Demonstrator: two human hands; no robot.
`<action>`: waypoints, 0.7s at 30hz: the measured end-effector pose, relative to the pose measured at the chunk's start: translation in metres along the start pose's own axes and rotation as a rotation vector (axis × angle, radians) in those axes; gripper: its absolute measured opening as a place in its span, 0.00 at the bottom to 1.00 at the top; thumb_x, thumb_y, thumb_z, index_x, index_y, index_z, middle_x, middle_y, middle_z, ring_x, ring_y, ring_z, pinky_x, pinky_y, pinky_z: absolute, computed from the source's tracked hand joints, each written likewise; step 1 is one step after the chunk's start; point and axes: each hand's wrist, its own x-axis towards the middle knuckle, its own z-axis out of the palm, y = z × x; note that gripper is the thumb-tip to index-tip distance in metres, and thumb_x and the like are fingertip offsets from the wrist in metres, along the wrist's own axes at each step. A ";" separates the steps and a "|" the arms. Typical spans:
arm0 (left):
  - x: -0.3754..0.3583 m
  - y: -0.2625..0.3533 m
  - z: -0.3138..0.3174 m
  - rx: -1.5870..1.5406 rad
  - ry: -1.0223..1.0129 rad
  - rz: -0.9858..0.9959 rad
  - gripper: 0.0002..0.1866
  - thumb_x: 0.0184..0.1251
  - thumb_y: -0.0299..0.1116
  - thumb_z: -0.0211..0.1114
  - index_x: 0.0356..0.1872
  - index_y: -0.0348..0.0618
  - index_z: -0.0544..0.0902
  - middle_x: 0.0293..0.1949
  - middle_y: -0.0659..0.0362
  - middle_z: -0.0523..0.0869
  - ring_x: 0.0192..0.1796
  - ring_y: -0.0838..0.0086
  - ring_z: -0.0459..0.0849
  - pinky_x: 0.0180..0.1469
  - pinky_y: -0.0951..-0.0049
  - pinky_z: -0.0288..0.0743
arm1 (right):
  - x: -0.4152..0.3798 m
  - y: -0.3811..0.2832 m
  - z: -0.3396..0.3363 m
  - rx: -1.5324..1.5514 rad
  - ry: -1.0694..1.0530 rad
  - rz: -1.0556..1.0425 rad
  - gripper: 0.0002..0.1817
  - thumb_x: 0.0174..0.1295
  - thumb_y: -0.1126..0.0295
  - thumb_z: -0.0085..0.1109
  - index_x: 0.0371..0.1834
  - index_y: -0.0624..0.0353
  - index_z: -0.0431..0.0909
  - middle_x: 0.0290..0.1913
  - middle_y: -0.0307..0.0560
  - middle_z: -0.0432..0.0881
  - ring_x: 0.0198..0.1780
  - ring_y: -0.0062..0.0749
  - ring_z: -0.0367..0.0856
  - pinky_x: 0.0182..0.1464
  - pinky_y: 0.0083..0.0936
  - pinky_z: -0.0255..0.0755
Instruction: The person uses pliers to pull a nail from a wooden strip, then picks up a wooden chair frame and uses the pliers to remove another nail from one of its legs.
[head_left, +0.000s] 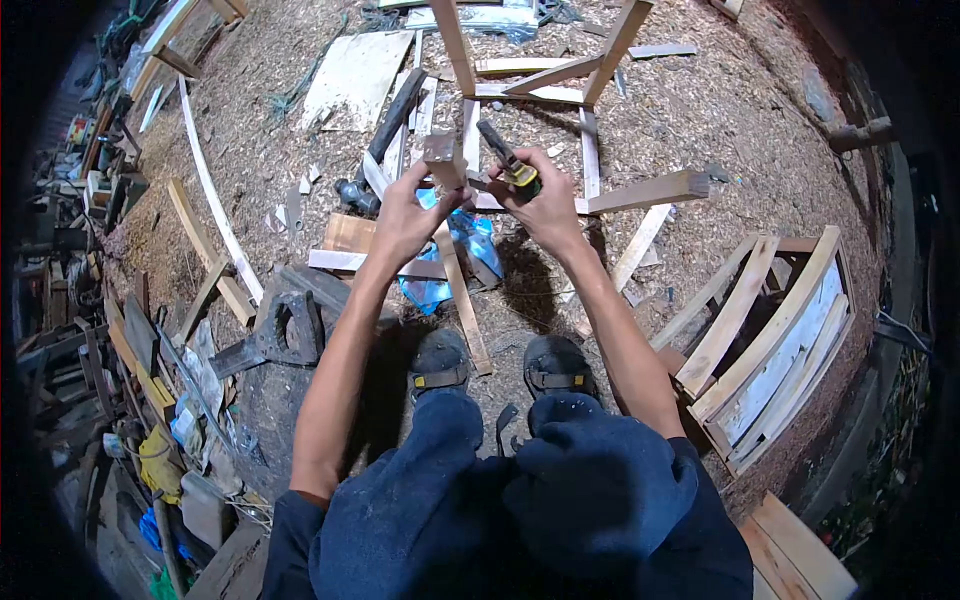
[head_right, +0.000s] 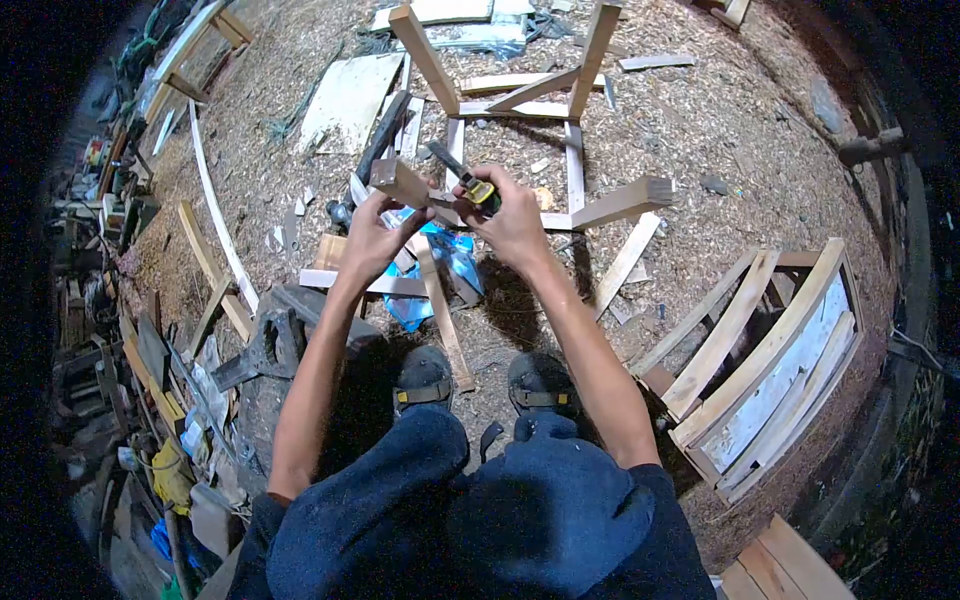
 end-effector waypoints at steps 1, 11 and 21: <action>0.001 0.001 -0.001 0.003 -0.022 -0.031 0.22 0.61 0.39 0.78 0.51 0.39 0.84 0.45 0.54 0.90 0.52 0.69 0.86 0.59 0.65 0.75 | -0.001 -0.001 0.000 -0.037 -0.002 -0.007 0.19 0.58 0.75 0.74 0.50 0.60 0.78 0.45 0.45 0.90 0.47 0.28 0.89 0.49 0.27 0.83; 0.019 0.005 -0.002 -0.049 -0.141 0.002 0.15 0.61 0.31 0.78 0.47 0.38 0.86 0.40 0.61 0.89 0.43 0.79 0.86 0.46 0.73 0.80 | -0.005 -0.003 0.002 -0.068 -0.009 -0.006 0.18 0.59 0.75 0.74 0.51 0.61 0.77 0.43 0.45 0.90 0.46 0.27 0.88 0.50 0.26 0.82; 0.018 0.014 -0.004 0.029 -0.122 -0.060 0.12 0.60 0.29 0.78 0.43 0.39 0.87 0.41 0.59 0.89 0.45 0.75 0.85 0.49 0.69 0.80 | -0.059 0.003 -0.052 -0.114 0.318 0.333 0.17 0.67 0.71 0.65 0.55 0.64 0.73 0.42 0.52 0.89 0.37 0.35 0.88 0.42 0.37 0.83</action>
